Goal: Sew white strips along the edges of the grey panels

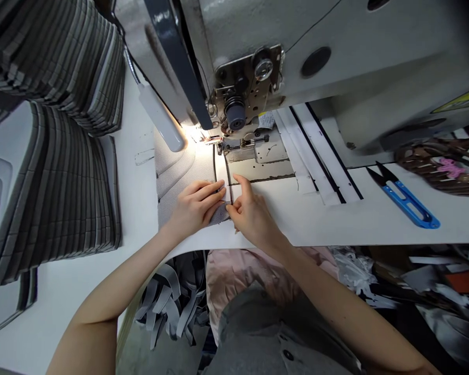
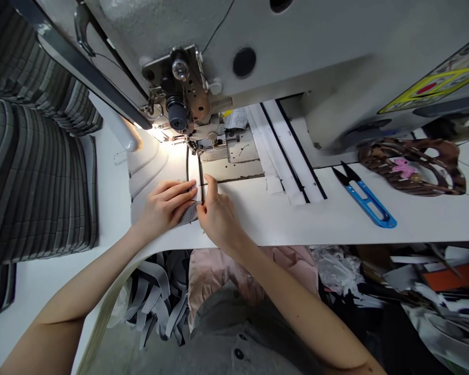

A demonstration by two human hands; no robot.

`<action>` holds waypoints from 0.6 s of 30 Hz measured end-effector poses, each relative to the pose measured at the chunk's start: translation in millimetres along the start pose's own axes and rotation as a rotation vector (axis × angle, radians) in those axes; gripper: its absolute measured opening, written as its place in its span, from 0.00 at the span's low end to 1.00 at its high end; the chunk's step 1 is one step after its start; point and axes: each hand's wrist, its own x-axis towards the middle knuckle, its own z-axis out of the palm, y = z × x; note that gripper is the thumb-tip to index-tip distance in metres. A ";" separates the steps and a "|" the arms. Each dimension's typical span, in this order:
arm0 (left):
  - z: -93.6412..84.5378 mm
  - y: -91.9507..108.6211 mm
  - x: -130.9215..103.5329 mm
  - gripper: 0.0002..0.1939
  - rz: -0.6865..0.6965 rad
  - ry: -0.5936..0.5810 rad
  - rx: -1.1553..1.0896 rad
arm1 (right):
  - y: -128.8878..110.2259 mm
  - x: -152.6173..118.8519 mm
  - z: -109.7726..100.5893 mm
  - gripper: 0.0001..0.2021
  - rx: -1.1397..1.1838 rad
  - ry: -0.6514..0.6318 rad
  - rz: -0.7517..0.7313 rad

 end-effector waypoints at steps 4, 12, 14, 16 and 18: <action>2.0 -0.4 -1.0 0.11 -0.030 0.002 -0.007 | -1.1 -2.0 1.5 0.31 -0.029 -0.011 0.019; 4.3 0.5 1.4 0.09 0.019 0.071 -0.001 | -2.6 -1.7 0.8 0.35 -0.113 -0.040 0.021; 5.0 0.5 1.5 0.09 0.025 0.084 -0.005 | -2.3 -0.9 -0.5 0.35 -0.096 -0.048 0.022; 5.5 0.1 1.7 0.09 0.025 0.090 -0.012 | -1.4 -0.4 -1.5 0.36 -0.078 -0.053 0.016; 5.7 -0.9 2.3 0.09 0.029 0.093 -0.016 | 0.0 0.1 -2.0 0.37 -0.066 -0.047 0.010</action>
